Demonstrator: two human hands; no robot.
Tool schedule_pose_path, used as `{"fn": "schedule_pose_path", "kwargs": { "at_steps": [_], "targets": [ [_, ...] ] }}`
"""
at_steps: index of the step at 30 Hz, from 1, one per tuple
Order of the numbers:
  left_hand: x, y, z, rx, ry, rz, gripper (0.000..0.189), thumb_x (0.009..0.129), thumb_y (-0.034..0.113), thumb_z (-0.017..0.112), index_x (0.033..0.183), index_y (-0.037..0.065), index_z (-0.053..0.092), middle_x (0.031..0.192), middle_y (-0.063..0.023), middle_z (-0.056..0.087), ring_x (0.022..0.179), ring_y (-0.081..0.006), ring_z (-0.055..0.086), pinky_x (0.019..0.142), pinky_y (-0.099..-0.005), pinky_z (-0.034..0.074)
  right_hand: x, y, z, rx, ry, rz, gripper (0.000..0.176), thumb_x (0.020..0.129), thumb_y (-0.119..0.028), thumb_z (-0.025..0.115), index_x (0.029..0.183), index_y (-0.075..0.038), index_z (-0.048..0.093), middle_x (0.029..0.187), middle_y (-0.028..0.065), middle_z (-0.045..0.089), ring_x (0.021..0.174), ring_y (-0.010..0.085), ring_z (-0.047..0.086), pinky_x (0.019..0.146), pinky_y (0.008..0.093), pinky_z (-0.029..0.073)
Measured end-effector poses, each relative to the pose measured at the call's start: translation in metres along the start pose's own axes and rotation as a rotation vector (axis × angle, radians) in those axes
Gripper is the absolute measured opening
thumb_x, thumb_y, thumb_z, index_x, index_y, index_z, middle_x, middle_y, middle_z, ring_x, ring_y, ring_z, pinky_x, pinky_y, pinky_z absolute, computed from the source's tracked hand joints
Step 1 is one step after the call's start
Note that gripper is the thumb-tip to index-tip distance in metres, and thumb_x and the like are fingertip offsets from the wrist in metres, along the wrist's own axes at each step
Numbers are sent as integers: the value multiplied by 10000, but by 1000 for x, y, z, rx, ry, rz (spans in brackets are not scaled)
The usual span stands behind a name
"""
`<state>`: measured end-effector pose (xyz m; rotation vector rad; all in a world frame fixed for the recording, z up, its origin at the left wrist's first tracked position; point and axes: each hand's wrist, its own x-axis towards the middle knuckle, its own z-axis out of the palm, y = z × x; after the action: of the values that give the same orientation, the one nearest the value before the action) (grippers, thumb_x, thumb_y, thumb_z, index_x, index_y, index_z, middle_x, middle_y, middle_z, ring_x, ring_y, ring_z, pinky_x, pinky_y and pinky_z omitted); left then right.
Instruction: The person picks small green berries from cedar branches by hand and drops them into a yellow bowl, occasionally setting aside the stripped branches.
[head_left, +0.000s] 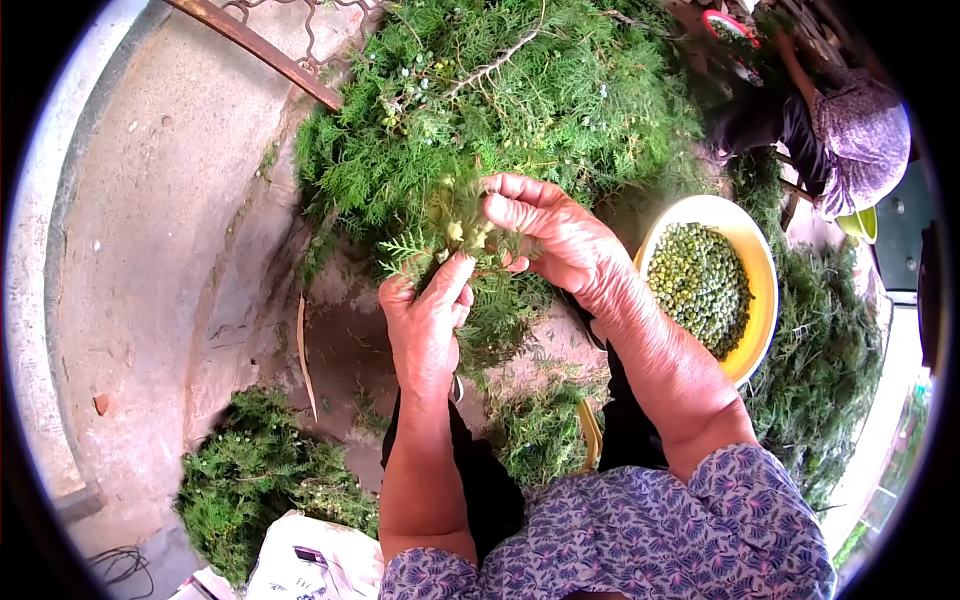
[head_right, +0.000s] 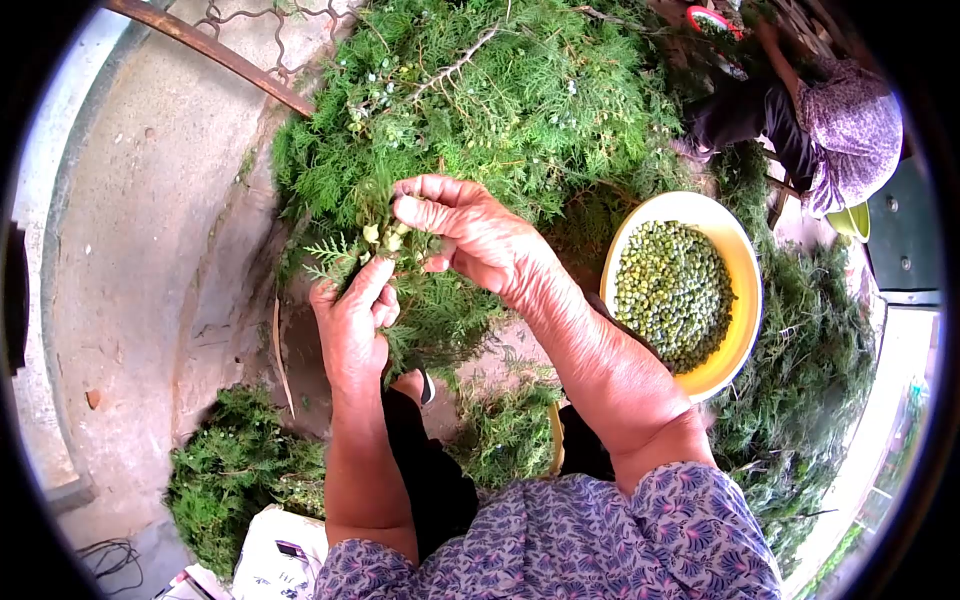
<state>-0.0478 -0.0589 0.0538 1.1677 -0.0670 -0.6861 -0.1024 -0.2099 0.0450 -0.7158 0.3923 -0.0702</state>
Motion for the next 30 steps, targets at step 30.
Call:
{"fn": "schedule_pose_path", "kwargs": {
  "at_steps": [30],
  "targets": [
    [-1,-4,-7,22,75,52,95,791,33,650,876,36,608,703,-4,579,499,-63,470,393,-184,293,-10,-17,5,129,108,-174,157,823,-93,626,965,-42,581,797,52,617,699,139,614,514,229,469]
  ]
}}
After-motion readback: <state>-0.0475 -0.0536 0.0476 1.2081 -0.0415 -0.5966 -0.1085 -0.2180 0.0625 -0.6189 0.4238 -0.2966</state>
